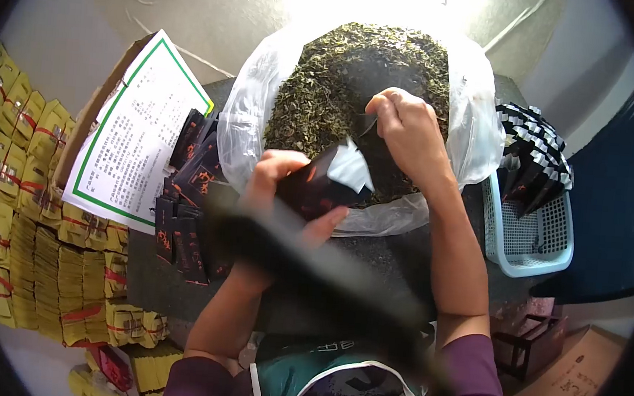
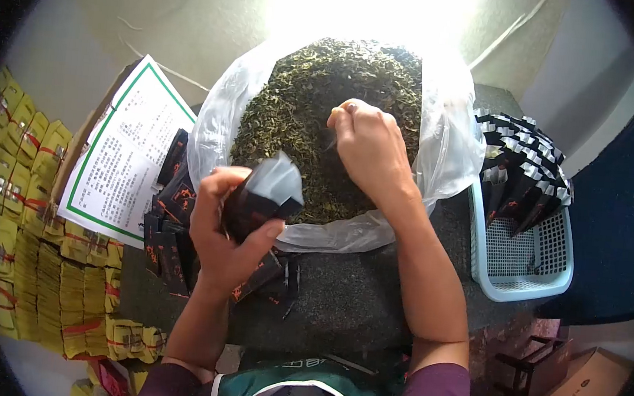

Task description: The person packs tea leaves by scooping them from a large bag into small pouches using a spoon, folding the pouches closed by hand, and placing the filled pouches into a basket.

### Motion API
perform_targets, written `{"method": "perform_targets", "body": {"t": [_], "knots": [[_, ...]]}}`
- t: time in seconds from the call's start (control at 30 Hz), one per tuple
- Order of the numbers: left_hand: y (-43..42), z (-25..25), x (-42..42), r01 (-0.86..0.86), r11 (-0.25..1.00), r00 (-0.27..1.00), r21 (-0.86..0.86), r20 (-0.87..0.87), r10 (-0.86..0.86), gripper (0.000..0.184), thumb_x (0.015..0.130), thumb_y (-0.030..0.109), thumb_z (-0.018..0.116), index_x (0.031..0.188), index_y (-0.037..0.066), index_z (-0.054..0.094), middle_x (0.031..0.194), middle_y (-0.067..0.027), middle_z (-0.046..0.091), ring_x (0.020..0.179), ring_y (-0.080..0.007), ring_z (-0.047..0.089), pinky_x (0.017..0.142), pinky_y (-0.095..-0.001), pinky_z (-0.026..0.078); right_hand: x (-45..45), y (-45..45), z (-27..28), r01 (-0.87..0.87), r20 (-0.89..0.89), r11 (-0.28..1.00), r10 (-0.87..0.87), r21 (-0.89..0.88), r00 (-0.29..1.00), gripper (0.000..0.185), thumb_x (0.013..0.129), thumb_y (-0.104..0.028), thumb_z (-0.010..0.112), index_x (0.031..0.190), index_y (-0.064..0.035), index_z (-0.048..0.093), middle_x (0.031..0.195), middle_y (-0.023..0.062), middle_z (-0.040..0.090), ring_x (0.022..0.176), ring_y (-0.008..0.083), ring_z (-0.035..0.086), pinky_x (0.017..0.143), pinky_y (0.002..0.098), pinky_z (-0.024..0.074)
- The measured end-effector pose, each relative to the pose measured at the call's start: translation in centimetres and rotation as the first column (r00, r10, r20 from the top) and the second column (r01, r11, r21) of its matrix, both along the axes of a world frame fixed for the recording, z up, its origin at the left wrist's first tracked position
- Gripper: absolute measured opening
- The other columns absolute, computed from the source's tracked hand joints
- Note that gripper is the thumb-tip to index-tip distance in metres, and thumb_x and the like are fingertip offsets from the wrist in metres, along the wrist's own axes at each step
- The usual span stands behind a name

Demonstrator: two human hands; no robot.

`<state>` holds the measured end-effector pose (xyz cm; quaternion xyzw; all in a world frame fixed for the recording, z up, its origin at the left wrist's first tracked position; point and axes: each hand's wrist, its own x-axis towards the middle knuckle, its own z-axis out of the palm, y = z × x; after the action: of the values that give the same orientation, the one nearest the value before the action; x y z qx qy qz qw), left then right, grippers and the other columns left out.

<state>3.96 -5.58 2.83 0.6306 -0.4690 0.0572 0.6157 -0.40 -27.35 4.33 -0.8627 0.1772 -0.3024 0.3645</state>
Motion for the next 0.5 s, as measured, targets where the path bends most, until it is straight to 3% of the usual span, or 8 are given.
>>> {"method": "perform_targets", "body": {"t": [0.03, 0.07, 0.13, 0.33, 0.5], "knots": [[-0.2, 0.4, 0.3, -0.037, 0.999, 0.998, 0.033, 0.060, 0.035, 0.049, 0.074, 0.004, 0.079, 0.115, 0.001, 0.052, 0.108, -0.0074, 0.056, 0.093, -0.0114, 0.055, 0.084, -0.0266, 0.046, 0.1, -0.4, -0.1, -0.035, 0.014, 0.999, 0.034, 0.035, 0.999, 0.033, 0.097, -0.022, 0.046, 0.093, 0.0013, 0.069, 0.076, 0.0193, 0.067, 0.077, 0.0361, 0.067, 0.076, 0.0430, 0.0507], [-0.5, 0.7, 0.6, -0.074, 0.995, 0.990, 0.064, 0.122, 0.065, 0.049, 0.074, 0.003, 0.080, 0.115, 0.001, 0.053, 0.107, -0.0068, 0.057, 0.093, -0.0108, 0.055, 0.084, -0.0261, 0.046, 0.3, -0.7, 0.2, -0.077, -0.006, 0.985, 0.079, 0.155, 0.997, 0.031, 0.096, -0.022, 0.048, 0.091, 0.0009, 0.069, 0.069, 0.0125, 0.065, 0.068, 0.0245, 0.064, 0.069, 0.0370, 0.0498], [-1.1, 1.0, 1.1, -0.102, 0.993, 0.987, 0.053, 0.128, 0.095, 0.049, 0.073, 0.003, 0.080, 0.115, 0.001, 0.053, 0.107, -0.0062, 0.057, 0.092, -0.0103, 0.055, 0.084, -0.0260, 0.046, 0.6, -1.3, 0.2, -0.150, 0.047, 0.927, 0.142, 0.344, 0.989, 0.028, 0.096, -0.021, 0.052, 0.089, -0.0008, 0.070, 0.066, 0.0050, 0.062, 0.062, 0.0129, 0.058, 0.061, 0.0302, 0.0468], [-2.2, 0.7, 0.8, -0.208, 0.972, 0.978, 0.108, -0.010, 0.210, 0.048, 0.075, 0.006, 0.081, 0.115, 0.002, 0.055, 0.103, -0.0041, 0.059, 0.090, -0.0094, 0.056, 0.082, -0.0252, 0.047, -0.5, -2.2, 1.9, -0.192, 0.194, 0.836, 0.104, 0.515, 0.975, 0.024, 0.098, -0.021, 0.055, 0.088, -0.0036, 0.069, 0.063, -0.0008, 0.057, 0.055, 0.0059, 0.048, 0.052, 0.0227, 0.0409], [-3.2, 0.3, 0.7, -0.226, 0.962, 0.967, 0.151, -0.087, 0.241, 0.046, 0.076, 0.007, 0.081, 0.114, 0.003, 0.056, 0.099, -0.0033, 0.060, 0.088, -0.0085, 0.057, 0.080, -0.0244, 0.048, -2.7, -2.1, 3.9, -0.115, 0.260, 0.903, 0.004, 0.414, 0.966, 0.029, 0.101, -0.021, 0.050, 0.088, -0.0036, 0.069, 0.059, -0.0025, 0.051, 0.052, 0.0056, 0.043, 0.048, 0.0240, 0.0330]]}}
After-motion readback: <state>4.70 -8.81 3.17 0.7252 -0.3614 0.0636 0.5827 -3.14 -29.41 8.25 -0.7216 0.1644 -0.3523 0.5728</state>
